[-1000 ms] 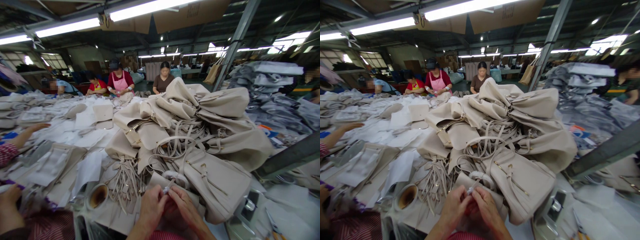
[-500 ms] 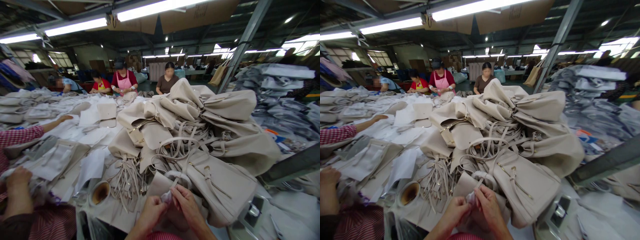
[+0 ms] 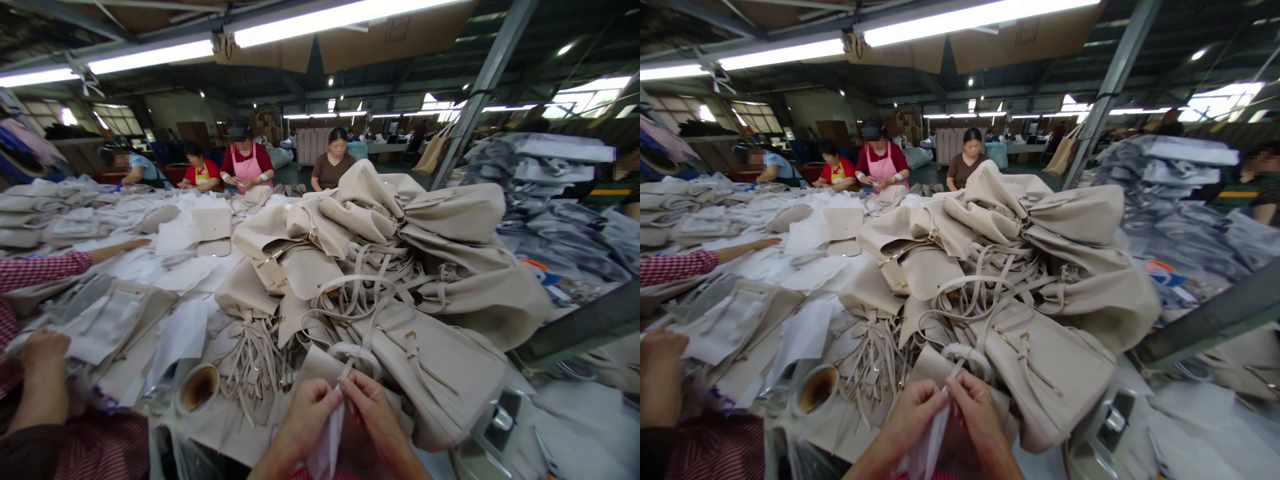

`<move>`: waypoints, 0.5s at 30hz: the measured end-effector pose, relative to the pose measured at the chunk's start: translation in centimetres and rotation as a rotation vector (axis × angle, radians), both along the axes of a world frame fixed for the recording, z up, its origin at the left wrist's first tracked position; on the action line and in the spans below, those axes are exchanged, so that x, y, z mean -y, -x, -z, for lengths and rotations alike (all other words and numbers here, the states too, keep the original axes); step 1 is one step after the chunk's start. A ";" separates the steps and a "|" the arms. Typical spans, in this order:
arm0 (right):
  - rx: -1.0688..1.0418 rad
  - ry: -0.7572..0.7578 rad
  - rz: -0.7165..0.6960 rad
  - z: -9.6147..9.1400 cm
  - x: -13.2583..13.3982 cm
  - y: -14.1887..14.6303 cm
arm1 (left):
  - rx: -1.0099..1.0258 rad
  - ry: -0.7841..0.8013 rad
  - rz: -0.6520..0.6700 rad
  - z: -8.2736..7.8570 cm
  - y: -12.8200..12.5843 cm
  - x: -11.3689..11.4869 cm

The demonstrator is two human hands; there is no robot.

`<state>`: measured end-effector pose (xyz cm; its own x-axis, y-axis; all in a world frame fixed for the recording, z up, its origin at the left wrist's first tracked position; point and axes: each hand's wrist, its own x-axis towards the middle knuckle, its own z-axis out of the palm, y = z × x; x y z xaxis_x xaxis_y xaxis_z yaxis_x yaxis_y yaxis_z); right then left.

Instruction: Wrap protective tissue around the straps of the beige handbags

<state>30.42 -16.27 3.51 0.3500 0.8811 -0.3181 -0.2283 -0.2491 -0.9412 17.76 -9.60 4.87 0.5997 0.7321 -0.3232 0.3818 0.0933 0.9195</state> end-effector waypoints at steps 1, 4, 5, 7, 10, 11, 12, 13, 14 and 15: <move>0.004 0.009 0.013 0.0 0.0 0.0 | 0.037 0.073 0.001 0.4 0.0 0.1; 0.031 0.014 0.078 0.1 -0.1 0.0 | 0.139 0.278 0.012 0.8 0.2 0.6; 0.040 0.014 0.098 0.1 -0.1 0.0 | 0.167 0.337 0.015 0.8 0.3 0.9; 0.052 0.017 0.122 0.0 -0.2 -0.1 | 0.192 0.435 0.012 0.8 0.5 1.6; 0.068 0.050 0.119 -0.1 -0.2 -0.3 | 0.224 0.559 0.014 0.9 0.8 2.3; 0.070 0.068 0.120 -0.2 -0.2 -0.3 | 0.242 0.601 0.023 1.0 0.9 2.3; 0.068 0.085 0.124 -0.2 -0.1 -0.4 | 0.256 0.639 0.029 1.1 1.0 2.3; 0.063 0.098 0.127 -0.2 0.0 -0.4 | 0.255 0.659 0.033 1.2 1.2 2.2; 0.056 0.106 0.125 -0.2 0.2 -0.5 | 0.243 0.641 0.033 1.4 1.4 1.9; 0.057 0.108 0.118 -0.1 0.6 -0.7 | 0.220 0.581 0.036 1.5 1.6 1.6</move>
